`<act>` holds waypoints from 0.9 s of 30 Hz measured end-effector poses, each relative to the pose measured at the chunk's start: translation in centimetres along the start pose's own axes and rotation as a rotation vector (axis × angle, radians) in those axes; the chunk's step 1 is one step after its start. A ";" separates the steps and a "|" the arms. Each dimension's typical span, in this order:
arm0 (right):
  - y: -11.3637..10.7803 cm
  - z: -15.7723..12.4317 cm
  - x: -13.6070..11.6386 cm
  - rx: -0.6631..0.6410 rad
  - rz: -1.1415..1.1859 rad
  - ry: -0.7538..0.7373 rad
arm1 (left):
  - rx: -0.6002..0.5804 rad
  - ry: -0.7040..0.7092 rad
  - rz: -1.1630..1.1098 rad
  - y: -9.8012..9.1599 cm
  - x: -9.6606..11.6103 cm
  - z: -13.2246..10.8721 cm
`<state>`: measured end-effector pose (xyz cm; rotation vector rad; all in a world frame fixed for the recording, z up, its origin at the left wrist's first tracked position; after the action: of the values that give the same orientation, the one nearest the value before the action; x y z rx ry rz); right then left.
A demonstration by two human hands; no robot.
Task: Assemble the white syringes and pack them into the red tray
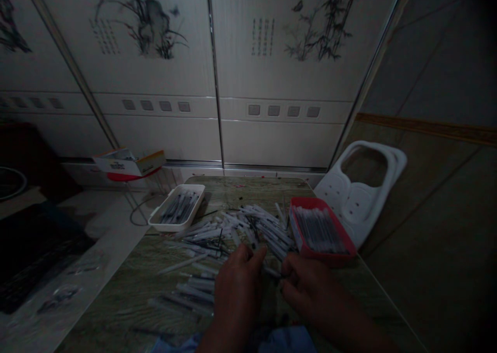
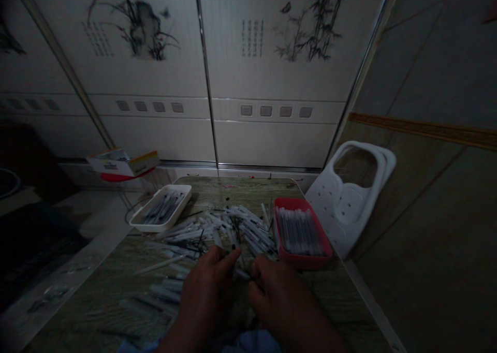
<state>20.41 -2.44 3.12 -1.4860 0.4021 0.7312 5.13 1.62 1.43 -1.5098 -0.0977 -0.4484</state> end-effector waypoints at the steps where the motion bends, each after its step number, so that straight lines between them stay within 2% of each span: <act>1: 0.0 0.0 0.0 -0.001 -0.014 0.004 | 0.007 0.003 0.006 0.0 0.0 0.0; 7: -0.2 -0.2 -0.3 -0.013 -0.012 0.010 | 0.025 0.002 0.027 0.3 0.1 0.0; 12: -0.5 -0.1 -0.9 0.008 0.072 -0.052 | 0.010 -0.012 0.005 0.2 0.0 0.1; 27: -0.1 0.2 -0.6 0.039 0.158 -0.082 | 0.014 -0.031 -0.049 0.3 -0.4 0.0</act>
<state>20.03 -2.35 3.60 -1.3934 0.4721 0.9013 4.93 1.73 1.01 -1.5038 -0.1619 -0.4630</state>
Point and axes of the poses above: each hand's wrist, its own z-axis towards the middle knuckle, its own y-axis out of the palm, x = y × z, the point moved 5 cm from there along z, towards the middle knuckle, and after that the axes turned 9 degrees about -y, right-handed, at the moved point
